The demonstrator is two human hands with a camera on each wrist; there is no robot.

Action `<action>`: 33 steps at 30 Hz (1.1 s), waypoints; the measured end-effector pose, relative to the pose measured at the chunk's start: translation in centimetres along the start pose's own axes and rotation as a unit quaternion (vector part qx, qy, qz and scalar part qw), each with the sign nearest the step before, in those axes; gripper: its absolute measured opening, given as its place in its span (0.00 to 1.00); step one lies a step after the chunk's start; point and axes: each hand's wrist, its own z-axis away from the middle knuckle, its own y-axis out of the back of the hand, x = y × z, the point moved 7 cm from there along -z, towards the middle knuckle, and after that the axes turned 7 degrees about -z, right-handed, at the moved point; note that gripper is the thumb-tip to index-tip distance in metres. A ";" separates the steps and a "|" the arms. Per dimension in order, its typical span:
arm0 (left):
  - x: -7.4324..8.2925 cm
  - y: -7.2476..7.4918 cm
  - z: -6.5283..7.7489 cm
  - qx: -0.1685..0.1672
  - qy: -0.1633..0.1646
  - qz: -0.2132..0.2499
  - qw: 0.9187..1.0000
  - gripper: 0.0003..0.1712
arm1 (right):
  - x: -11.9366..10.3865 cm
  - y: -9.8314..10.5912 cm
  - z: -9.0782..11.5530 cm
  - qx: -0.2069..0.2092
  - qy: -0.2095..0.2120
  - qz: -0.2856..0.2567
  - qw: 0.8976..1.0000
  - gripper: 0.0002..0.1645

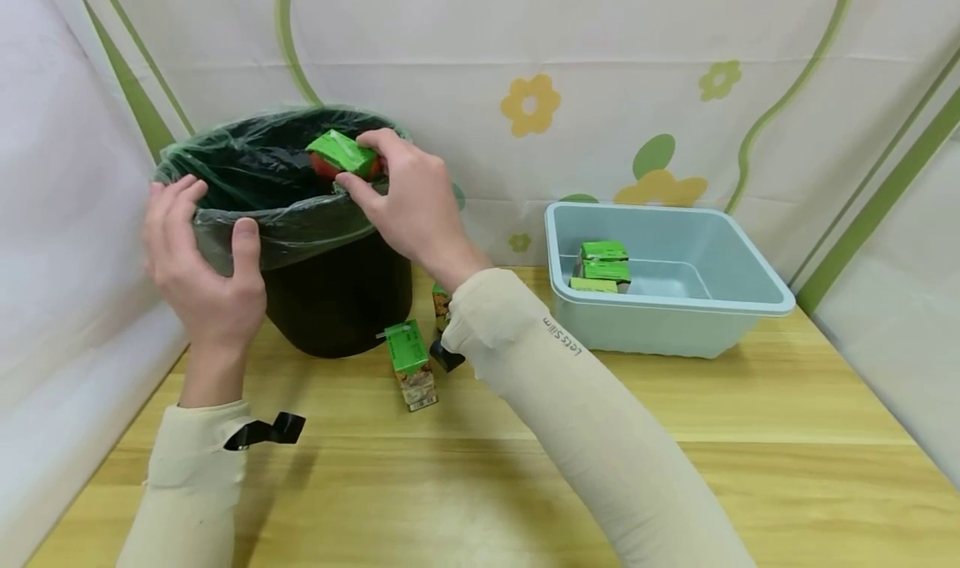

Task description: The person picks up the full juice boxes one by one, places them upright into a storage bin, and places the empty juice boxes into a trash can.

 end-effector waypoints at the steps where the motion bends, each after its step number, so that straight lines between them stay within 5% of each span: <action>1: 0.1 0.0 0.0 0.000 0.001 0.000 1.000 0.37 | 0.0 0.0 0.0 -0.002 0.000 0.001 1.000 0.27; 12: -1.2 -0.1 0.0 -0.001 0.002 -0.009 1.000 0.33 | -0.5 0.1 0.1 -0.020 0.014 0.004 1.000 0.26; 24: -0.2 0.4 -0.1 -0.004 0.003 -0.012 1.000 0.35 | -0.3 -0.2 0.2 -0.046 0.010 0.004 0.999 0.28; 33: 0.0 0.4 0.1 -0.012 0.005 -0.016 1.000 0.37 | 0.9 0.9 0.9 -0.008 0.022 -0.137 0.990 0.26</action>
